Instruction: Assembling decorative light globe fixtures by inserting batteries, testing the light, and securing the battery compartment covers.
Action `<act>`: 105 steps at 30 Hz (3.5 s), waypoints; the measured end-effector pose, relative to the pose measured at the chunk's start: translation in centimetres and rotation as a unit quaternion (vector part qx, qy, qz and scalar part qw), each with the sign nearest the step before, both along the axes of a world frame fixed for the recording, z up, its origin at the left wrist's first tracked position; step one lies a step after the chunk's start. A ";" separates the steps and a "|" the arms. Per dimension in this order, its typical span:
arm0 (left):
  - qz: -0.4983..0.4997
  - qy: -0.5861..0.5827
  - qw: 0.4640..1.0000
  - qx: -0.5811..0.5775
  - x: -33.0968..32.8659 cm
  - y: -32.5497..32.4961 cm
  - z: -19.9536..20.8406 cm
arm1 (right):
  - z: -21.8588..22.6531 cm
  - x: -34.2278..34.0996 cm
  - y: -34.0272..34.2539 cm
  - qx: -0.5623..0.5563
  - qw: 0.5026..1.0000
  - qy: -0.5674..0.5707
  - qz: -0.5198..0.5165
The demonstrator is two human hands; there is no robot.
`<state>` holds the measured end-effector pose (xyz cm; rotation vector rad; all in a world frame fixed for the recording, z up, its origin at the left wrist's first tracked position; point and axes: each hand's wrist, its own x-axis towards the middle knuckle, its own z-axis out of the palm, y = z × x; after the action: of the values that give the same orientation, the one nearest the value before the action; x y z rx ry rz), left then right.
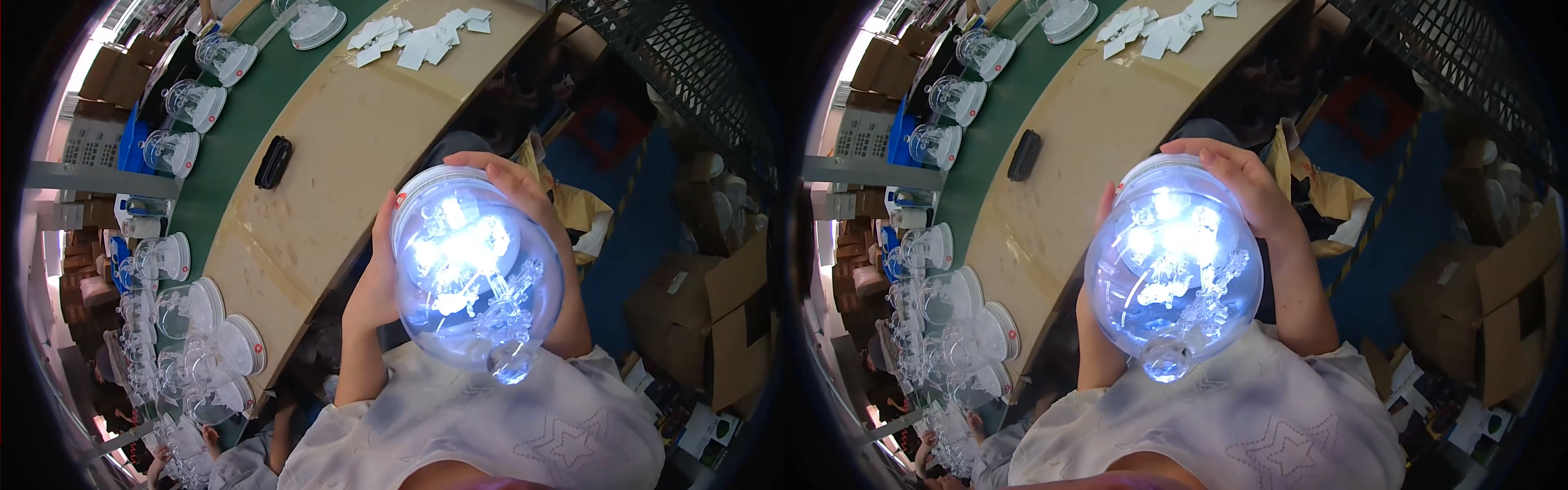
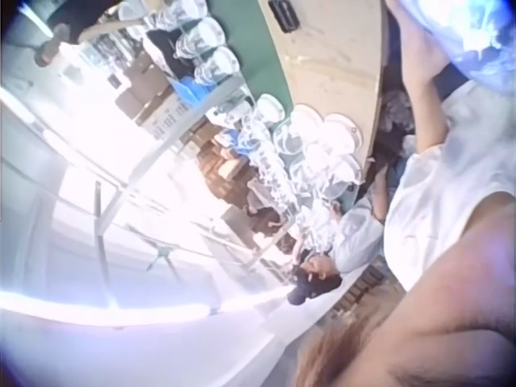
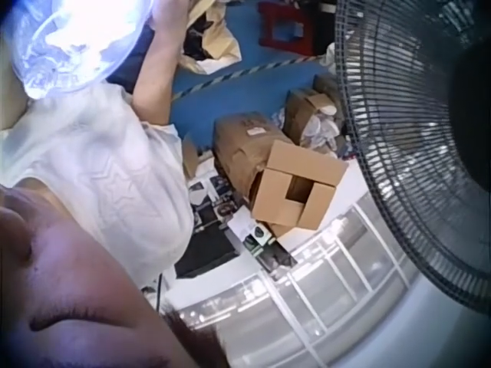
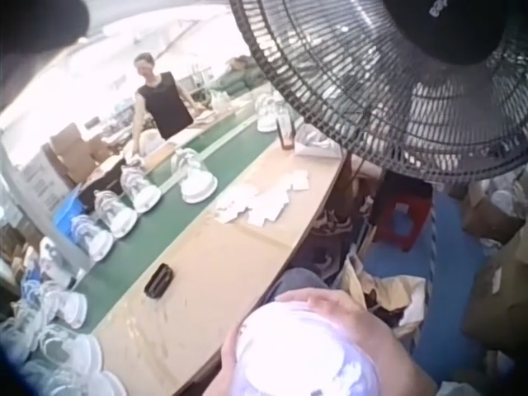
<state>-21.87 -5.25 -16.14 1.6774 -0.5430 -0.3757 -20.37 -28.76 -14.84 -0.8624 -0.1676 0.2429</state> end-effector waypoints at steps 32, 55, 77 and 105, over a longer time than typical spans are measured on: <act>0.151 -0.091 0.983 -0.047 -1.4 3.4 2.3 | -4.5 0.0 5.5 -0.064 0.987 0.143 -0.020; 0.656 -0.252 0.704 0.098 26.2 32.3 -5.4 | -7.2 0.1 0.5 -0.059 0.990 0.052 -0.118; 0.373 -0.399 0.815 0.193 15.2 18.7 -3.6 | -7.5 0.6 0.1 -0.086 0.988 0.057 -0.118; 0.310 -0.371 0.813 0.323 15.8 17.0 -3.2 | -4.8 19.7 0.0 -0.612 0.603 -0.301 -0.414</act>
<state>-6.12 11.79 -19.37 2.5510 -0.3924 0.6977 -0.72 -28.74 -19.65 -2.2953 -0.1976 -0.9950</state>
